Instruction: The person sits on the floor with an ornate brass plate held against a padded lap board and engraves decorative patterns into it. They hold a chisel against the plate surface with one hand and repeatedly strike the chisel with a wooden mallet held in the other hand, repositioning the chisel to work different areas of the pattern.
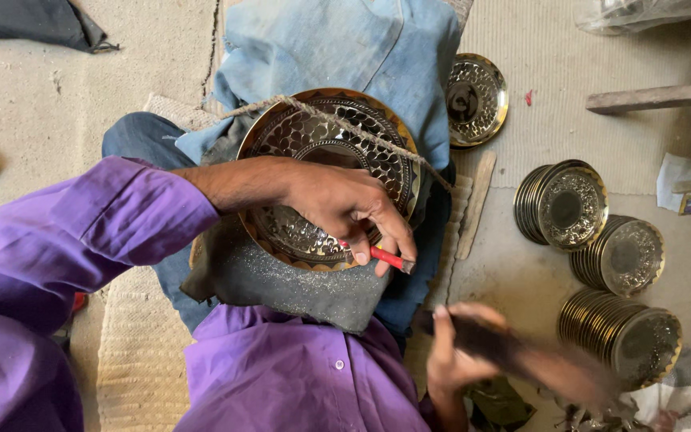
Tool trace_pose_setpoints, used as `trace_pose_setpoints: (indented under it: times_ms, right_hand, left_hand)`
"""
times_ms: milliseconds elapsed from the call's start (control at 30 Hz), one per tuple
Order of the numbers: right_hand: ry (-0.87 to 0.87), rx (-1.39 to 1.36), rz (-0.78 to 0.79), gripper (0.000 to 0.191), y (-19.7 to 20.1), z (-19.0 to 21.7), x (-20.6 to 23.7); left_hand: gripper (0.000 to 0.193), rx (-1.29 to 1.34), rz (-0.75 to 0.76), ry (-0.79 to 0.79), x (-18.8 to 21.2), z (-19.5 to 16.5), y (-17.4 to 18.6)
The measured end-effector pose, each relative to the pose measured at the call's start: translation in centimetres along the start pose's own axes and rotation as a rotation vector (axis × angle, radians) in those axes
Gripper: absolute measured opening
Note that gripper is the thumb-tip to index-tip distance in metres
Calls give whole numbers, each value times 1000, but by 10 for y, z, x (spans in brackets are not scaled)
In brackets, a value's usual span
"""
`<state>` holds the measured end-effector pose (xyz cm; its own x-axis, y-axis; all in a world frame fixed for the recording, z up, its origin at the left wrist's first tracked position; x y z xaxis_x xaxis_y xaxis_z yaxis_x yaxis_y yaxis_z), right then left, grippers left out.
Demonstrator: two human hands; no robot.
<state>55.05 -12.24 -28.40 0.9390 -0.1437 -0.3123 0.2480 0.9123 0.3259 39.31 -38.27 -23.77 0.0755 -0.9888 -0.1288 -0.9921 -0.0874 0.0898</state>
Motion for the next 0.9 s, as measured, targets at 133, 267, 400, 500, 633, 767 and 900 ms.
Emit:
trace_pose_setpoints:
  times_ms: [133,267,400,500,633,767,900]
  right_hand:
    - [239,489,218,68,-8,4,-10]
    - [280,439,277,83,-14,4,-14]
    - [-72,103,215,77,-11,-6,-20]
    - [453,729,356,87,-19,10,-20]
    - [132,242,282,79,-15,4,-26]
    - [152,289,285,68,-12,2,-27]
    - [391,794,362,61,-14,3,-26]
  left_hand:
    - [55,-31,3,-22,0,-4,0]
    - [55,-14,14,9,1,-5,1]
    - [57,-19,1,31,2,-5,1]
    - [57,-23,13,2,1,-7,2]
    - [55,-34,29,16,1,-8,3]
    - [53,-47,45,10,1,-6,4]
    - [53,-54,47,21,2,-2,6]
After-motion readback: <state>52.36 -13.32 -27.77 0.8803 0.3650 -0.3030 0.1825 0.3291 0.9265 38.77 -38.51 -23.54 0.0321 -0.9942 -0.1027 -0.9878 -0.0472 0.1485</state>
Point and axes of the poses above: each hand's wrist, its own x-axis away from the middle knuckle, its own y-axis out of the back of the hand, z = x × y, the point moved 3 cm from there along -x, towards the middle knuckle, and after that the axes turned 8 degrees about z, right-handed, at the moved point
